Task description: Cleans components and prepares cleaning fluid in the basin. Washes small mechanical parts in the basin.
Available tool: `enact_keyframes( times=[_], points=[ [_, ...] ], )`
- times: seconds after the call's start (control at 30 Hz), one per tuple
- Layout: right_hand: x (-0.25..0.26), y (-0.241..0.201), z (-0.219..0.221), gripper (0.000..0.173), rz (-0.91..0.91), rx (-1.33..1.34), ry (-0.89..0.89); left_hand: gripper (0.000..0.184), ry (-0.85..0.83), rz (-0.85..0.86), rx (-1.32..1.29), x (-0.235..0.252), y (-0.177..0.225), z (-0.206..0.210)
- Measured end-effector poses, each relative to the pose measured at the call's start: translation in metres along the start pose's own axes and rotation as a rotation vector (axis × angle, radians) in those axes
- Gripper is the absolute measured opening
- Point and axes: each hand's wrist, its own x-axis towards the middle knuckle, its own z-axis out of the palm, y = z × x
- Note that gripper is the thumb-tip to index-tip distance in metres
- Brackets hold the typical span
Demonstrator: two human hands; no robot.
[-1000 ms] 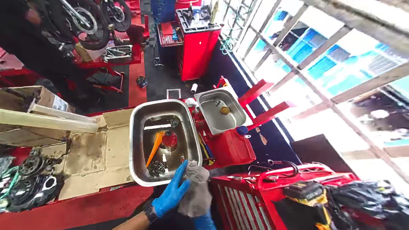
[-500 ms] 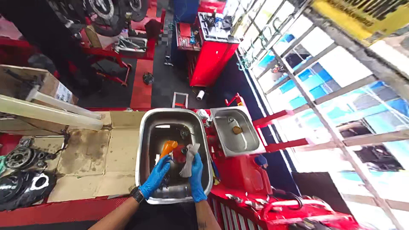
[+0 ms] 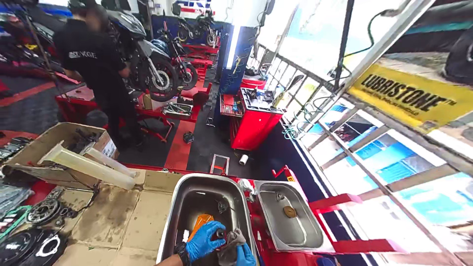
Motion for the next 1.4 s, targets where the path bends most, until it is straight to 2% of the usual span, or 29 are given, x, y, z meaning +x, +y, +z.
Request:
enact_keyframes(
  times=[0.07,0.13,0.2,0.27,0.33,0.4,0.47,0.57,0.67,0.77,0.9,1.07,1.17,1.23,1.4],
  points=[
    [0.000,0.002,-0.003,0.025,0.032,0.059,0.032,0.041,-0.006,0.021,0.005,0.006,0.004,0.005],
    [0.002,0.001,-0.008,0.027,0.087,0.133,0.076,0.041,0.077,0.002,0.082,0.008,0.012,0.007],
    [0.004,-0.003,-0.015,0.028,0.150,0.194,0.119,0.049,0.252,-0.197,0.207,-0.011,0.032,0.010],
    [0.011,-0.009,-0.025,0.028,0.192,0.261,0.128,0.047,0.396,-0.428,0.260,-0.039,0.055,0.022],
    [0.023,-0.012,-0.029,0.026,0.190,0.328,0.128,0.045,0.391,-0.582,0.194,-0.055,0.067,0.043],
    [0.026,-0.017,-0.034,0.024,0.172,0.285,0.104,0.052,0.335,-0.684,-0.002,-0.057,0.070,0.070],
    [0.029,-0.021,-0.037,0.021,0.181,0.233,0.068,0.060,0.364,-0.663,-0.172,-0.048,0.072,0.090],
    [0.035,-0.019,-0.040,0.020,0.233,0.147,-0.023,0.068,0.447,-0.633,-0.241,-0.040,0.079,0.103],
    [0.042,-0.020,-0.039,0.019,0.242,0.051,-0.093,0.065,0.585,-0.711,-0.277,-0.031,0.082,0.109],
    [0.048,-0.029,-0.049,0.020,0.139,0.026,-0.144,0.058,0.692,-0.788,-0.312,-0.027,0.082,0.113],
    [0.068,-0.028,-0.065,0.029,0.277,0.284,-0.269,0.054,0.658,-0.754,-0.345,-0.018,0.077,0.121],
    [0.078,-0.031,-0.078,0.026,0.390,0.465,-0.264,0.054,0.723,-0.733,-0.346,-0.007,0.079,0.126],
    [0.081,-0.027,-0.084,0.025,0.473,0.620,-0.293,0.048,0.802,-0.682,-0.485,0.003,0.078,0.131],
    [0.083,-0.026,-0.087,0.028,0.489,0.726,-0.354,0.040,0.834,-0.634,-0.573,0.006,0.075,0.127],
    [0.093,-0.020,-0.083,0.033,0.414,0.773,-0.440,0.038,0.859,-0.532,-0.504,0.001,0.061,0.097]
  ],
)
